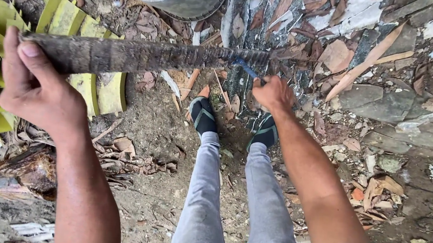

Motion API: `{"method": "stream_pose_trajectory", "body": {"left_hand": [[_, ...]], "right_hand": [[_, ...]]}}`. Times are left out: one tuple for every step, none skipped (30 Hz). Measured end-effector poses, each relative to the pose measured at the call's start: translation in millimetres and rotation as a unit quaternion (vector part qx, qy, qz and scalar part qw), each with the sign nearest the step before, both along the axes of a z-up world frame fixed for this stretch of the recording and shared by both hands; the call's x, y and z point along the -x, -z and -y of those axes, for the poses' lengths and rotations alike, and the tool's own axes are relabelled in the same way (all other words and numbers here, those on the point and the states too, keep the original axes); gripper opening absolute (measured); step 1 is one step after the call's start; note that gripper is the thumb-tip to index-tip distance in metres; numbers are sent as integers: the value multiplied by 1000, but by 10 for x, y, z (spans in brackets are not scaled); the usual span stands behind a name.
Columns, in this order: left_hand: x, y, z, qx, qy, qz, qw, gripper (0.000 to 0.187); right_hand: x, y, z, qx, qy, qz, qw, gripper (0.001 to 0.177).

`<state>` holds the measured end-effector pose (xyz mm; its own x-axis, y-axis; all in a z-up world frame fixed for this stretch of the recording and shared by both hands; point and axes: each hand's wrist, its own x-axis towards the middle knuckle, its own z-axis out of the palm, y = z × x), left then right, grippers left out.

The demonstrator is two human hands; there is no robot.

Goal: Dismantling a wooden frame and cleaning debris using a pry bar.

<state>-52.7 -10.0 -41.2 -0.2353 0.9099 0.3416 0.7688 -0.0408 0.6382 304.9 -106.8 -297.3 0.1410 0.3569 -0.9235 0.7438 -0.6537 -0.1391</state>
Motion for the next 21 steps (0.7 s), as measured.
{"method": "stream_pose_trajectory", "body": {"left_hand": [[-38,-49,-1,3,-1,-1,1000,35],[-76,-103,-5,16,-13,8,1000,36],[-122,-138,-44,23,-26,19,999,38],[-34,-69,-43,21,-28,19,999,38],[74,-24,-8,20,-23,8,1000,39],[181,28,29,18,-18,-2,1000,40],[183,27,-19,22,-19,-3,1000,40],[180,30,-65,23,-23,-2,999,42],[184,9,-62,29,-27,-2,999,44],[288,50,45,37,-28,-3,999,44],[387,107,83,38,-32,3,999,45],[486,148,114,39,-37,10,999,46],[447,121,115,37,-37,10,999,46],[410,88,117,34,-30,18,999,46],[370,63,133,32,-24,27,999,46],[338,56,133,31,-24,28,999,46],[299,55,125,24,-28,24,999,45],[260,52,117,17,-32,21,999,45],[252,59,110,16,-33,21,999,45],[245,65,104,12,-38,8,999,43],[240,70,93,8,-43,-4,999,42]], "right_hand": [[2,42,52,3,-1,-1,1000,52],[5,79,101,-9,2,1,1000,50],[-10,137,80,-27,4,3,1000,48],[-38,244,148,-29,3,3,1000,48],[-31,355,233,-62,1,-5,998,44],[-26,474,317,-95,0,-15,995,41],[-4,541,349,-91,-2,-16,996,41],[14,610,386,-189,-13,-10,982,36],[42,647,500,-282,-24,-5,959,35],[56,539,517,-274,-25,-8,961,35],[59,454,436,-237,-9,-25,971,33],[62,353,349,-200,6,-42,979,32],[61,221,238,-201,6,-42,979,32],[63,81,129,-135,-1,-49,990,33],[53,-65,38,-68,-9,-54,996,34],[58,-39,35,-68,-9,-52,996,34],[52,-8,16,-78,-32,-43,996,33],[47,21,-4,-87,-54,-34,994,34],[44,-71,-94,-88,-55,-33,994,34],[41,-164,-183,-63,-70,-39,995,29],[43,-258,-268,-38,-83,-44,995,26]]}}
